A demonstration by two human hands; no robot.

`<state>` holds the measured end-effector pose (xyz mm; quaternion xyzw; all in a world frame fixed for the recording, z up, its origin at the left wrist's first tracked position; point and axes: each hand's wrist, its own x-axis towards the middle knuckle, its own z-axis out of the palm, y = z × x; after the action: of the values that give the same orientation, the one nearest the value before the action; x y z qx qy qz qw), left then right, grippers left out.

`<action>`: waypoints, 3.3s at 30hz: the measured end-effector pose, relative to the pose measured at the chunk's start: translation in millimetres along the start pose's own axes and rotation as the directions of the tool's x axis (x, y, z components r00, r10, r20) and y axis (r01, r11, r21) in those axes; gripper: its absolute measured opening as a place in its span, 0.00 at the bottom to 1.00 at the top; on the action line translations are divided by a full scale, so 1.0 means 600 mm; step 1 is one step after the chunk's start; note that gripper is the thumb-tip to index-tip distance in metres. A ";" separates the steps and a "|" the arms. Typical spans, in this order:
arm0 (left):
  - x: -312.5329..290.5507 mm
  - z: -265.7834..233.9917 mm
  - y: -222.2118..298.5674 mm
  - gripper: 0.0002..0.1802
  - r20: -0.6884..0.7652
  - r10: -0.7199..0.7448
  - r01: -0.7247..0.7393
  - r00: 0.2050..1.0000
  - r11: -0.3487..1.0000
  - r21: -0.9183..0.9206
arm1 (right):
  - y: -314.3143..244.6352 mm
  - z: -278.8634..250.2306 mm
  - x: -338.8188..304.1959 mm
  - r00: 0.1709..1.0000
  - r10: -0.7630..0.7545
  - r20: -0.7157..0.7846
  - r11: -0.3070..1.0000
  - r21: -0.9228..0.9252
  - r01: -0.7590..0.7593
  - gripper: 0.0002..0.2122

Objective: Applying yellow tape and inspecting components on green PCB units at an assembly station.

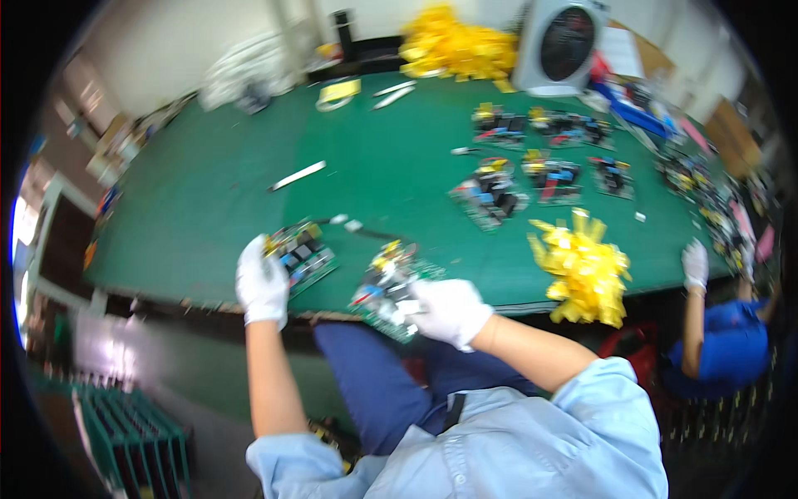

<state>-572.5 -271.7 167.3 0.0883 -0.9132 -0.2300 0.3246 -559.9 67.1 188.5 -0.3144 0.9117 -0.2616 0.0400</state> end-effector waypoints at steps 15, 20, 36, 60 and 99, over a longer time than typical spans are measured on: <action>0.043 0.055 -0.050 0.23 0.389 0.164 -0.196 0.906 0.980 0.043 | 0.284 -0.342 -0.300 0.517 0.317 -0.796 0.725 -0.148 -0.673 0.12; 0.015 0.041 0.105 0.24 0.426 0.420 -0.342 0.802 0.906 -0.250 | 0.487 -0.336 -0.430 0.360 0.490 -0.794 0.442 -0.129 -0.888 0.16; -0.001 0.042 0.276 0.19 0.402 0.617 -0.603 0.676 0.777 -0.180 | 0.078 -0.142 -0.183 0.895 0.216 -0.390 0.975 0.134 -0.177 0.17; 0.049 0.211 0.199 0.13 0.648 0.008 -0.283 0.761 0.903 0.322 | 0.057 0.056 0.015 0.961 -0.099 -0.258 0.987 -0.147 0.062 0.09; 0.048 0.206 0.207 0.15 0.649 -0.010 -0.254 0.761 0.916 0.311 | 0.041 0.084 0.036 0.932 -0.084 -0.353 0.974 -0.228 0.002 0.14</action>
<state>-674.6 -126.6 157.7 0.0053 -0.9990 -0.0422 -0.0140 -578.8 48.1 134.7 -0.2835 0.9200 -0.2112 -0.1694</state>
